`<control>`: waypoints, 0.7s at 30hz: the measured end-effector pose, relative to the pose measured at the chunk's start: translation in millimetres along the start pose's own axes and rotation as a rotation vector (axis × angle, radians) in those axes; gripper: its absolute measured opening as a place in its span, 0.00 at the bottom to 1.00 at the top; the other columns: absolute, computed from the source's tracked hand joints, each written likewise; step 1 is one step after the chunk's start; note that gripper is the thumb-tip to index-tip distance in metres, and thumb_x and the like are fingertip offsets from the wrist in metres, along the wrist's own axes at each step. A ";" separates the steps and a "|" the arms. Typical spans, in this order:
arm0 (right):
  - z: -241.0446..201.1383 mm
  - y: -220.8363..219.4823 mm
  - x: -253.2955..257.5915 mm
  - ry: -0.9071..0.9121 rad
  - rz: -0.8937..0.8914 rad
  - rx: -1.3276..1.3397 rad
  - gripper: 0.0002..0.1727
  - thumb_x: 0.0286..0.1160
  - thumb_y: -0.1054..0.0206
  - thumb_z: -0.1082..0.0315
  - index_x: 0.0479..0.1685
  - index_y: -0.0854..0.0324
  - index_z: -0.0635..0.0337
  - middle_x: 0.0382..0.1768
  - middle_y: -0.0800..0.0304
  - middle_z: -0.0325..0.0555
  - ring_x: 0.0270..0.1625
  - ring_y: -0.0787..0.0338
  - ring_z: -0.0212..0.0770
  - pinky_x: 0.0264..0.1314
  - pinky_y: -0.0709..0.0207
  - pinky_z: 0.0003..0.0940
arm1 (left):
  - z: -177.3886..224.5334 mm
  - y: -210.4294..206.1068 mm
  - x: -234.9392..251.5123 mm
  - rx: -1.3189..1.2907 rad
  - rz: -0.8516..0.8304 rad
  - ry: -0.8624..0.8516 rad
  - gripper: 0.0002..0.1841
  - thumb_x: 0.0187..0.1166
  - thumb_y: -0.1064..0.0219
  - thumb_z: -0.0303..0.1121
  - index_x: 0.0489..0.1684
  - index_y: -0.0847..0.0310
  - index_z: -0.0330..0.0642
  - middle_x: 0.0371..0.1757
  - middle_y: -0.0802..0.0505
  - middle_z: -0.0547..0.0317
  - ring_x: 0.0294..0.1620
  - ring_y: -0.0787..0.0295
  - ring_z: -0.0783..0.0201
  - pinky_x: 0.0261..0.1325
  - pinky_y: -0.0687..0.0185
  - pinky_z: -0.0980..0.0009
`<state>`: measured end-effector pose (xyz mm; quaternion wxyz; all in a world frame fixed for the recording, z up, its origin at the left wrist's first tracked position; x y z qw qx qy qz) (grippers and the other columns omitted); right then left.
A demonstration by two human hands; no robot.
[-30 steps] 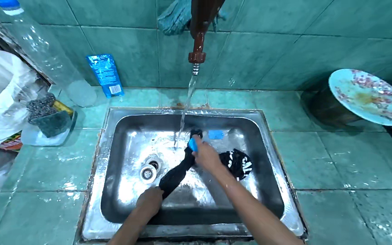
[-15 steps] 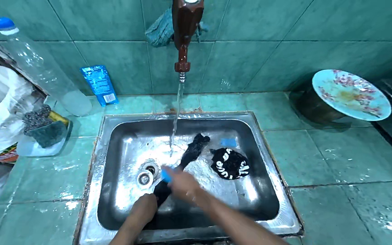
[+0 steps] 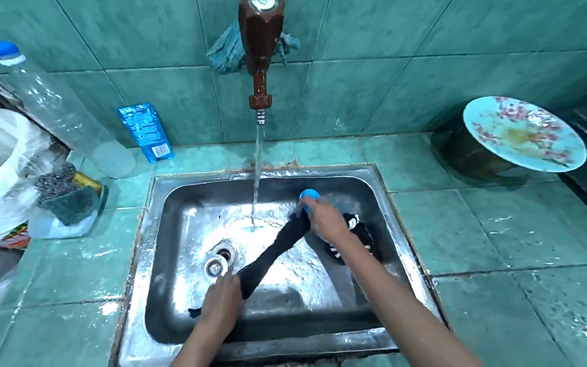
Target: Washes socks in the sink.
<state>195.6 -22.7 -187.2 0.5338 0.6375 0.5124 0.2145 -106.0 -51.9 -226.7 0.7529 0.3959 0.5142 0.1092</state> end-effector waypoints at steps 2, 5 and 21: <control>-11.1 -31.6 -10.6 0.072 -0.100 -0.138 0.23 0.71 0.30 0.77 0.66 0.14 0.48 0.72 0.22 0.65 0.60 0.11 0.70 0.56 0.15 0.69 | 23.5 8.6 21.8 0.009 0.103 -0.081 0.33 0.83 0.33 0.45 0.84 0.34 0.37 0.84 0.27 0.40 0.85 0.32 0.40 0.81 0.32 0.42; -17.6 -60.6 -23.5 0.174 -0.211 -0.222 0.18 0.75 0.27 0.70 0.64 0.12 0.54 0.75 0.24 0.60 0.66 0.14 0.64 0.61 0.15 0.64 | 34.4 8.8 50.9 0.021 0.125 -0.120 0.26 0.83 0.34 0.45 0.75 0.24 0.40 0.78 0.21 0.42 0.83 0.30 0.42 0.81 0.32 0.44; -134.9 -119.2 -111.1 0.268 -0.493 0.201 0.21 0.75 0.32 0.71 0.67 0.19 0.50 0.71 0.22 0.66 0.66 0.15 0.68 0.64 0.19 0.69 | -20.5 -38.6 20.9 -0.249 -0.112 0.066 0.27 0.94 0.55 0.49 0.72 0.24 0.36 0.61 0.11 0.35 0.65 0.12 0.39 0.68 0.20 0.39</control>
Point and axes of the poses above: each hand's wrist, its own x-axis towards the middle knuckle, its own y-axis out of the back of the hand, z = x × y, the point moved 10 cm from there along x, towards the middle knuckle
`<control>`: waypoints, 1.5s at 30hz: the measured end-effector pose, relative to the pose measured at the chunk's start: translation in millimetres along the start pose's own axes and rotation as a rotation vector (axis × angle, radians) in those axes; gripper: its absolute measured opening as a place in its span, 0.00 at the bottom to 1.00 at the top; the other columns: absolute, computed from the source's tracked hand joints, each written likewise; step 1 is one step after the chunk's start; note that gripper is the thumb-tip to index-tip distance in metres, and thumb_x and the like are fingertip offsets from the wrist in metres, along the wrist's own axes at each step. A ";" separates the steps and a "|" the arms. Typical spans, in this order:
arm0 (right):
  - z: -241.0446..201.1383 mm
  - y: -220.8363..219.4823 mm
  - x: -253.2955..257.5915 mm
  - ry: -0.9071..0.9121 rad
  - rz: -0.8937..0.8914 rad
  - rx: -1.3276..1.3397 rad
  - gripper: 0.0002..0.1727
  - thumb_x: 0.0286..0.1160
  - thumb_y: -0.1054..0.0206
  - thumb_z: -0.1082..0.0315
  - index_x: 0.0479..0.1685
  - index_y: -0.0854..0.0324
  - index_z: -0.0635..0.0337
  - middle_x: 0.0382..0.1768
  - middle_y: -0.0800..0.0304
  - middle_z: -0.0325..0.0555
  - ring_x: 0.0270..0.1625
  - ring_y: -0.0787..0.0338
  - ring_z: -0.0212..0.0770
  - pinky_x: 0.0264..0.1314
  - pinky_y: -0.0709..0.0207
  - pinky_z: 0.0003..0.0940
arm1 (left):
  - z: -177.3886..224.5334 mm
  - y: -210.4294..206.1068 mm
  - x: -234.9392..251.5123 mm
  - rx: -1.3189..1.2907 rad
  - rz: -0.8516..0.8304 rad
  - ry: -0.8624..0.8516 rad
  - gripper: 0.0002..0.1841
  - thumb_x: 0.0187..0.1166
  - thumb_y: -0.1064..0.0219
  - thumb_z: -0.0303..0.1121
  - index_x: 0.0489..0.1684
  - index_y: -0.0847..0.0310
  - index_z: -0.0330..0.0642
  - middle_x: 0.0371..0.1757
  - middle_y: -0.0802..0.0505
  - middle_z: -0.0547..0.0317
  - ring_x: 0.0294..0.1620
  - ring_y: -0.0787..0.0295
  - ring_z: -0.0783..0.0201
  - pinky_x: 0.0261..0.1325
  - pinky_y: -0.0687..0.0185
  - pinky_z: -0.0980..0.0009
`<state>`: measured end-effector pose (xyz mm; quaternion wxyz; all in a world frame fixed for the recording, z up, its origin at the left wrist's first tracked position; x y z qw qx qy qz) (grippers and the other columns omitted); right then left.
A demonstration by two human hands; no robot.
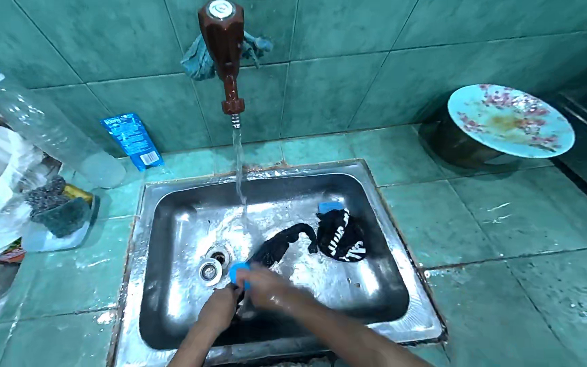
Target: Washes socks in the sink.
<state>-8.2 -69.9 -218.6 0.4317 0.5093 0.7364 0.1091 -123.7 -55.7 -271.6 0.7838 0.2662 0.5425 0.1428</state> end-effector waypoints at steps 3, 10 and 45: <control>36.4 1.7 8.1 -0.105 -0.019 -0.040 0.27 0.80 0.37 0.70 0.80 0.26 0.46 0.73 0.23 0.69 0.66 0.14 0.71 0.63 0.20 0.71 | -15.9 -1.3 -7.6 0.246 -0.066 0.056 0.26 0.94 0.56 0.48 0.71 0.22 0.39 0.67 0.13 0.34 0.70 0.16 0.34 0.68 0.22 0.35; 77.0 93.7 -3.3 -0.307 0.316 -0.058 0.28 0.68 0.24 0.68 0.71 0.22 0.54 0.61 0.15 0.70 0.57 0.11 0.71 0.54 0.17 0.72 | -22.9 2.4 -11.3 0.261 -0.049 0.115 0.28 0.94 0.57 0.50 0.71 0.21 0.37 0.69 0.14 0.35 0.73 0.17 0.36 0.70 0.23 0.37; 79.2 205.4 -64.7 -0.302 0.562 -0.228 0.20 0.71 0.27 0.68 0.64 0.14 0.52 0.66 0.20 0.68 0.57 0.12 0.70 0.53 0.16 0.71 | -5.2 8.9 6.3 -0.298 -0.031 -0.186 0.26 0.94 0.54 0.51 0.67 0.21 0.38 0.46 0.09 0.46 0.45 0.09 0.53 0.57 0.15 0.51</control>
Point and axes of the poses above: each hand's wrist, its own x-axis towards the middle knuckle, its own y-axis out of the back of the hand, z = x × y, the point moved 10 cm from there along x, towards the middle knuckle
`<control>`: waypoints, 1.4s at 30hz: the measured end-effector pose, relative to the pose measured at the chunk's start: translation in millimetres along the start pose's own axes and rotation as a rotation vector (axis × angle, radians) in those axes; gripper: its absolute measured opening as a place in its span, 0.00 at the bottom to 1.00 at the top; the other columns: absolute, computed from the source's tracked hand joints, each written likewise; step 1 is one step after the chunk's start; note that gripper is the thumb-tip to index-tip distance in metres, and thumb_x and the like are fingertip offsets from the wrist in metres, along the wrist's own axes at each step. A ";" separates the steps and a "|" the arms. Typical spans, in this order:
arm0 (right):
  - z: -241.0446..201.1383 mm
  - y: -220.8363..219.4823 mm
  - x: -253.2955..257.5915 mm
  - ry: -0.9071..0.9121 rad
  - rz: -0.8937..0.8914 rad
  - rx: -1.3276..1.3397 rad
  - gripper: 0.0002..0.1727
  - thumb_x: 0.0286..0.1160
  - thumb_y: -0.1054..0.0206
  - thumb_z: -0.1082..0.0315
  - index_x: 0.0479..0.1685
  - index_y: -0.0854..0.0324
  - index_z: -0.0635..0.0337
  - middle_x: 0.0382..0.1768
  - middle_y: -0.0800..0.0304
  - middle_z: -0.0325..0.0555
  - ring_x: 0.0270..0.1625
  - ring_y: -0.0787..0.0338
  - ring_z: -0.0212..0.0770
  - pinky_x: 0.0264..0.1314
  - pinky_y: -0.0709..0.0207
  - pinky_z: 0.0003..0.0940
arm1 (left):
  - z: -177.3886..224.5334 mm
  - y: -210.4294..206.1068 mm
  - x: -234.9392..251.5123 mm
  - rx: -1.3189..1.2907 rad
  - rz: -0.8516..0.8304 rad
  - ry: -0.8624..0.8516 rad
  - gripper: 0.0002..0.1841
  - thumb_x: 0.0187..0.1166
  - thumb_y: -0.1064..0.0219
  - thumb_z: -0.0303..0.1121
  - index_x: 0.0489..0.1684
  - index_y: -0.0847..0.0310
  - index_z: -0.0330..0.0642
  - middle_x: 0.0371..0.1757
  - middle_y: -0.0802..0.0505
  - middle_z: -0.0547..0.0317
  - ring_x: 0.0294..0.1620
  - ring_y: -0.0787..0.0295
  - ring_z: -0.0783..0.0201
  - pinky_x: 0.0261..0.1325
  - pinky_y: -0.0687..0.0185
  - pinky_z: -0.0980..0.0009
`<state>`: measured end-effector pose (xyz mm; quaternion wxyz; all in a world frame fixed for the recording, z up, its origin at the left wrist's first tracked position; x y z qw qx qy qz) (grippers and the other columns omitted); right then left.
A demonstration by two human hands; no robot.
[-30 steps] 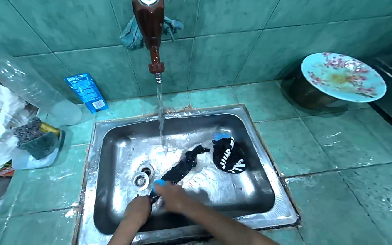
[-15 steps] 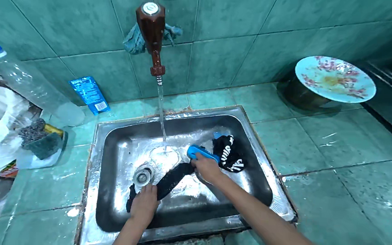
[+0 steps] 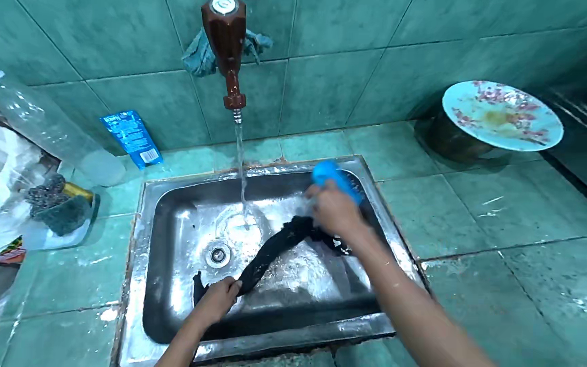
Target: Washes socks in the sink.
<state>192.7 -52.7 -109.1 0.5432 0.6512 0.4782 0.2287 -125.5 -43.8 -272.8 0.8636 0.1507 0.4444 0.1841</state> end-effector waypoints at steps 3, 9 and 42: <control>-103.6 -126.7 -64.9 0.211 -0.344 0.182 0.20 0.70 0.26 0.69 0.63 0.15 0.50 0.67 0.19 0.66 0.58 0.11 0.68 0.54 0.16 0.70 | -6.5 1.4 -5.1 0.244 0.037 0.095 0.30 0.91 0.49 0.55 0.71 0.23 0.36 0.57 0.10 0.36 0.62 0.11 0.40 0.68 0.20 0.40; -68.2 -173.8 -41.3 0.134 -0.493 0.138 0.34 0.72 0.28 0.71 0.82 0.28 0.45 0.70 0.20 0.71 0.64 0.15 0.74 0.59 0.21 0.75 | -25.0 4.2 -19.5 0.557 -0.043 0.208 0.25 0.94 0.55 0.47 0.70 0.20 0.38 0.66 0.12 0.33 0.70 0.16 0.35 0.70 0.23 0.35; 55.3 -87.4 63.4 -0.084 -0.227 0.166 0.22 0.80 0.32 0.64 0.71 0.26 0.57 0.56 0.12 0.69 0.60 0.11 0.71 0.59 0.21 0.73 | -66.0 31.5 -47.0 0.734 -0.128 0.381 0.28 0.93 0.53 0.52 0.69 0.19 0.38 0.70 0.13 0.36 0.72 0.17 0.36 0.68 0.22 0.34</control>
Point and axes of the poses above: each hand's wrist, its own x-axis towards the middle knuckle, its own y-axis out of the back of the hand, z = x × y, the point moved 10 cm from there along x, towards the middle knuckle
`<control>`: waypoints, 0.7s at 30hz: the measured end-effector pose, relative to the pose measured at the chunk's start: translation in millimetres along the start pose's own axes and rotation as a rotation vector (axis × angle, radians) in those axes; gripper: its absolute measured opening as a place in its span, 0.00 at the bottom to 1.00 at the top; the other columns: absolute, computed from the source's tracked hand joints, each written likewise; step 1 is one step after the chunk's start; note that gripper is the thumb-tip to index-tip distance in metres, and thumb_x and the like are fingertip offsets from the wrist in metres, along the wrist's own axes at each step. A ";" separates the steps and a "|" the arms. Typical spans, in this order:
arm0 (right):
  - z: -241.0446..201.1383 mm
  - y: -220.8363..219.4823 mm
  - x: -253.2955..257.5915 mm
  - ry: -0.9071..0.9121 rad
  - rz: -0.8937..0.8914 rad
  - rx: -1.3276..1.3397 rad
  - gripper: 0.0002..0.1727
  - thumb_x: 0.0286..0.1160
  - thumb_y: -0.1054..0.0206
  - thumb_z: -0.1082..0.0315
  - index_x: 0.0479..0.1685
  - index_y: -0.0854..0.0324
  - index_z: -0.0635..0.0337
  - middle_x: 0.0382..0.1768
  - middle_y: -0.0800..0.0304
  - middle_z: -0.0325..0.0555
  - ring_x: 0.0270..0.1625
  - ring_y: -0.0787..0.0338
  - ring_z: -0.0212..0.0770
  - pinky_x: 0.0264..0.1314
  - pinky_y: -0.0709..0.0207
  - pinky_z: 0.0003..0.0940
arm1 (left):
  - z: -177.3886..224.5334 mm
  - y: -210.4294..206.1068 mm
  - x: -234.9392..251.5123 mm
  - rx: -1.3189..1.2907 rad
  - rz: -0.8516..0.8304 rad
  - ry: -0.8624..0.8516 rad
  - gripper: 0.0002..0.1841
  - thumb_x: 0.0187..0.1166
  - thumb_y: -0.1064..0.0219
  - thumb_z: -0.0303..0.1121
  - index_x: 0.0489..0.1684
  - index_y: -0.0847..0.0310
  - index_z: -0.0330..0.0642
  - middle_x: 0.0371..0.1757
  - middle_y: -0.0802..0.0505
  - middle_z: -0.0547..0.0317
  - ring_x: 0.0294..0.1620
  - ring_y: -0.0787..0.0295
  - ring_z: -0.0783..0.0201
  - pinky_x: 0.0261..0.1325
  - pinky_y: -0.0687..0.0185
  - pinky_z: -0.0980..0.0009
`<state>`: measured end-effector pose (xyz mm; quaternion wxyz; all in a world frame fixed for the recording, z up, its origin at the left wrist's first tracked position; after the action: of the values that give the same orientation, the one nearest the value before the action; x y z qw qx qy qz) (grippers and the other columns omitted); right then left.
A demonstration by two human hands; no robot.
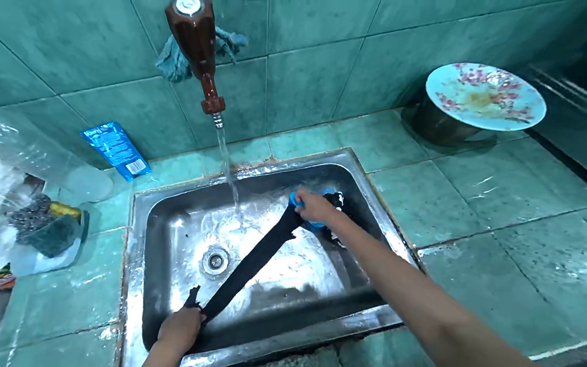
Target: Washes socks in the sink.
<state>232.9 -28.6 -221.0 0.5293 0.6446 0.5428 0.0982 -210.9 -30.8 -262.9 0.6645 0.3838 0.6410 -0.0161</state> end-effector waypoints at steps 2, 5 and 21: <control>-3.2 26.0 -5.8 0.057 0.009 0.093 0.21 0.83 0.32 0.63 0.72 0.27 0.58 0.54 0.11 0.69 0.58 0.10 0.71 0.60 0.21 0.72 | 15.9 25.0 -4.9 -0.014 0.077 -0.006 0.25 0.90 0.44 0.50 0.70 0.20 0.37 0.71 0.14 0.35 0.72 0.17 0.34 0.69 0.23 0.33; -24.7 30.3 -50.9 0.147 -0.060 0.117 0.28 0.79 0.28 0.66 0.79 0.30 0.47 0.54 0.10 0.65 0.53 0.09 0.67 0.57 0.19 0.71 | 67.7 77.9 -0.1 -0.173 0.336 -0.135 0.26 0.88 0.40 0.46 0.77 0.24 0.38 0.77 0.19 0.38 0.76 0.21 0.38 0.75 0.25 0.38; -87.0 26.6 -98.9 0.455 0.028 0.165 0.19 0.88 0.39 0.66 0.74 0.19 0.58 0.73 0.19 0.59 0.77 0.19 0.57 0.80 0.26 0.57 | 143.2 332.7 -14.0 -0.594 0.581 -0.517 0.22 0.87 0.36 0.48 0.55 0.17 0.32 0.53 0.12 0.35 0.57 0.15 0.40 0.63 0.24 0.36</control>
<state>149.1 -54.0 -119.2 0.3376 0.6543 0.6453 0.2038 77.6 121.1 -104.6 0.8596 0.3241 0.2986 0.2587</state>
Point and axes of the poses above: each hand's wrist, its own x-axis towards the middle knuckle, its own y-axis out of the back of the hand, z = x × y, the point moved 10 cm from there along x, towards the middle knuckle
